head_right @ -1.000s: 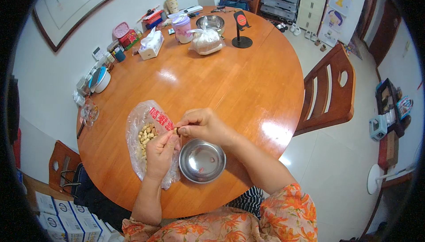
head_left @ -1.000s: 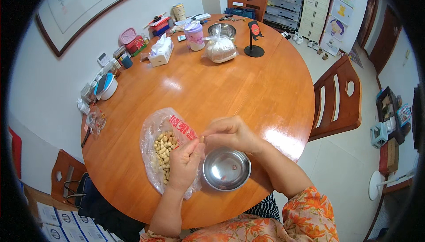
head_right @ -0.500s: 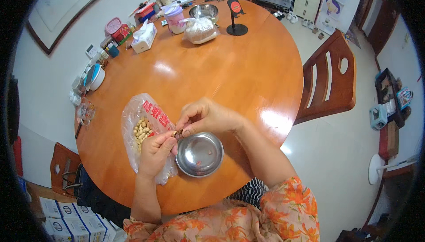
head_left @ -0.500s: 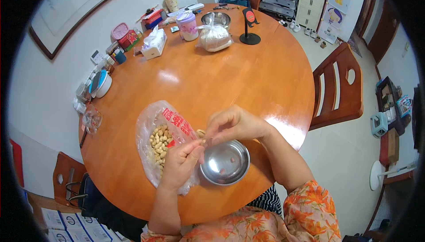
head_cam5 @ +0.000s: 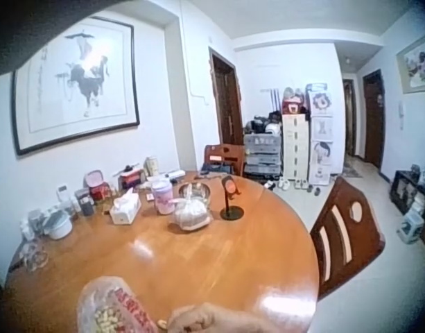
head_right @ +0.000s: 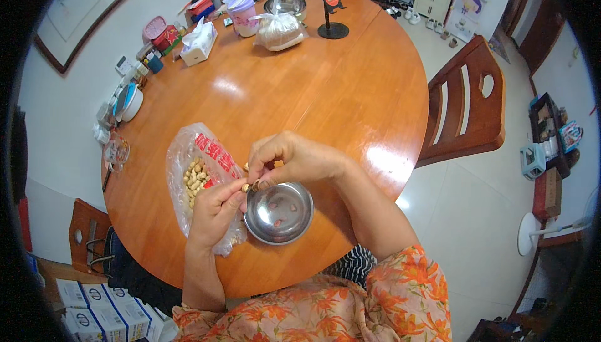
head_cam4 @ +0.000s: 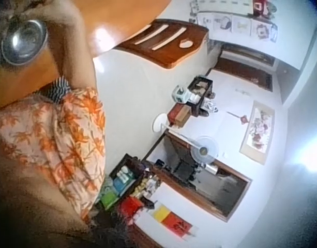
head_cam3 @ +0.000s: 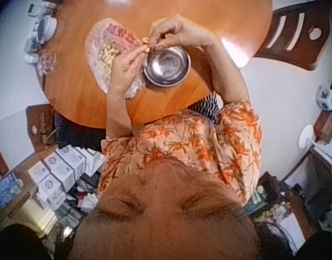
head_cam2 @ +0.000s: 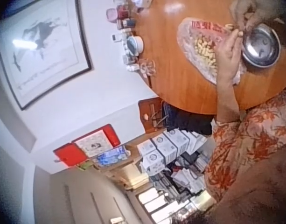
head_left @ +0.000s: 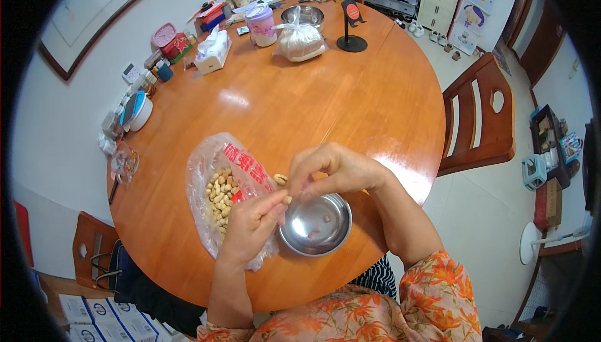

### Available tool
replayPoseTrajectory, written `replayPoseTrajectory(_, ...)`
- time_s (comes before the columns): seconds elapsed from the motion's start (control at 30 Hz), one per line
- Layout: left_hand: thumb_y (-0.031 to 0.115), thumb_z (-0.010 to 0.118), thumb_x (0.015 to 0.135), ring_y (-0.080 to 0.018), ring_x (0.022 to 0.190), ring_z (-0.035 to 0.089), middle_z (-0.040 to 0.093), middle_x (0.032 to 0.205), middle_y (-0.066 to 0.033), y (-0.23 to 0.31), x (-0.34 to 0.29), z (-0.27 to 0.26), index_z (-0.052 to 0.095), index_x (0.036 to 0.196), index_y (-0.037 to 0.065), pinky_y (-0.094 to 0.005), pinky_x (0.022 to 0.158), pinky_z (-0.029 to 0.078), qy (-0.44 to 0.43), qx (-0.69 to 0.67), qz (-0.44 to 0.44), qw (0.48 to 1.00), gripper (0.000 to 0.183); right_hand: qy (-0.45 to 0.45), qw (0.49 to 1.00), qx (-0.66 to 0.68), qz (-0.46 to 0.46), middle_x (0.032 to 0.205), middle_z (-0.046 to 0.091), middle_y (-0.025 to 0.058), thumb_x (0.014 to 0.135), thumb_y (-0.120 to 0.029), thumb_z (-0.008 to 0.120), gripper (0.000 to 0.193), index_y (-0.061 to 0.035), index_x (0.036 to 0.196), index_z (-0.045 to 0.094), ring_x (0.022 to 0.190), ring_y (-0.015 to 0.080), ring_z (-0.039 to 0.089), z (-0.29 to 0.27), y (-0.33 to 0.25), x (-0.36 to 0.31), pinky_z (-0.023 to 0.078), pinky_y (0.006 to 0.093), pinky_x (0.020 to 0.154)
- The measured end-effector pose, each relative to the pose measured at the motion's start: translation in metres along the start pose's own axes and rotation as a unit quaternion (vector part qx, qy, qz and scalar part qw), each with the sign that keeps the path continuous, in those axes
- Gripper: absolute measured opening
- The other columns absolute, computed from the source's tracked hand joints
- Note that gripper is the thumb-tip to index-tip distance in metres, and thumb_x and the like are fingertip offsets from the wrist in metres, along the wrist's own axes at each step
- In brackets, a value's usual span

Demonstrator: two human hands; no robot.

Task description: Peel roasted peanuts from their shells and place the nuts in a bowl.

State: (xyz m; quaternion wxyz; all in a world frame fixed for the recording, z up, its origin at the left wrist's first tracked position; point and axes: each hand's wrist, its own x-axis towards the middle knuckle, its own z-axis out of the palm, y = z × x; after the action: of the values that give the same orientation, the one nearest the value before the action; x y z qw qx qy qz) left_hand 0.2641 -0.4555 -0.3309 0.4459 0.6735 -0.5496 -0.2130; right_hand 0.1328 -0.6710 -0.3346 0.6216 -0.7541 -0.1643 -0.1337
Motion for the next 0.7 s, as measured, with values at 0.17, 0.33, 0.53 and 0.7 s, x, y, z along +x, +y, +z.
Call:
replayPoseTrajectory(0.17, 0.009, 0.063, 0.095, -0.014, 0.069, 0.065, 0.07, 0.081, -0.0104, 0.002, 0.001, 0.0, 0.07, 0.113, -0.002, -0.0281, 0.063, 0.051, 0.013, -0.053, -0.058, 0.997, 0.022, 0.006, 0.998, -0.003, 0.059, 0.09, 0.066, 0.0036, 0.085, -0.008, 0.076, 0.013, -0.0028, 0.096, 0.072, 0.086, 0.0126, 0.061, 0.002, -0.003, 0.004, 0.049, 0.0271, 0.076)
replayPoseTrajectory(0.33, 0.01, 0.065, 0.094, -0.0149, 0.069, 0.064, 0.069, 0.08, -0.0109, 0.007, 0.003, 0.006, 0.07, 0.11, -0.002, -0.029, 0.064, 0.05, 0.042, -0.019, -0.041, 0.998, 0.021, 0.038, 0.994, 0.029, 0.094, 0.092, 0.066, 0.0021, 0.086, -0.011, 0.076, 0.015, -0.0029, 0.097, 0.071, 0.085, 0.01, 0.059, 0.011, 0.0, 0.004, 0.048, 0.0257, 0.075)
replayPoseTrajectory(0.53, 0.012, 0.061, 0.096, -0.0129, 0.066, 0.059, 0.063, 0.073, -0.0079, 0.001, 0.004, 0.003, 0.068, 0.097, -0.003, -0.0287, 0.062, 0.047, 0.019, -0.012, -0.053, 0.998, 0.016, 0.046, 0.997, 0.019, 0.06, 0.091, 0.066, 0.0003, 0.089, -0.013, 0.074, 0.019, -0.0008, 0.103, 0.07, 0.085, 0.0068, 0.058, 0.012, 0.002, 0.007, 0.048, 0.0241, 0.076)
replayPoseTrajectory(0.7, 0.014, 0.056, 0.1, -0.006, 0.066, 0.052, 0.058, 0.07, 0.0002, 0.002, 0.003, 0.006, 0.064, 0.086, -0.001, -0.0245, 0.06, 0.043, 0.033, -0.141, -0.096, 0.985, 0.021, 0.044, 0.996, 0.051, 0.054, 0.094, 0.068, 0.0015, 0.092, -0.013, 0.071, 0.019, -0.0008, 0.106, 0.07, 0.089, 0.008, 0.06, 0.012, 0.0, 0.008, 0.049, 0.0252, 0.079)
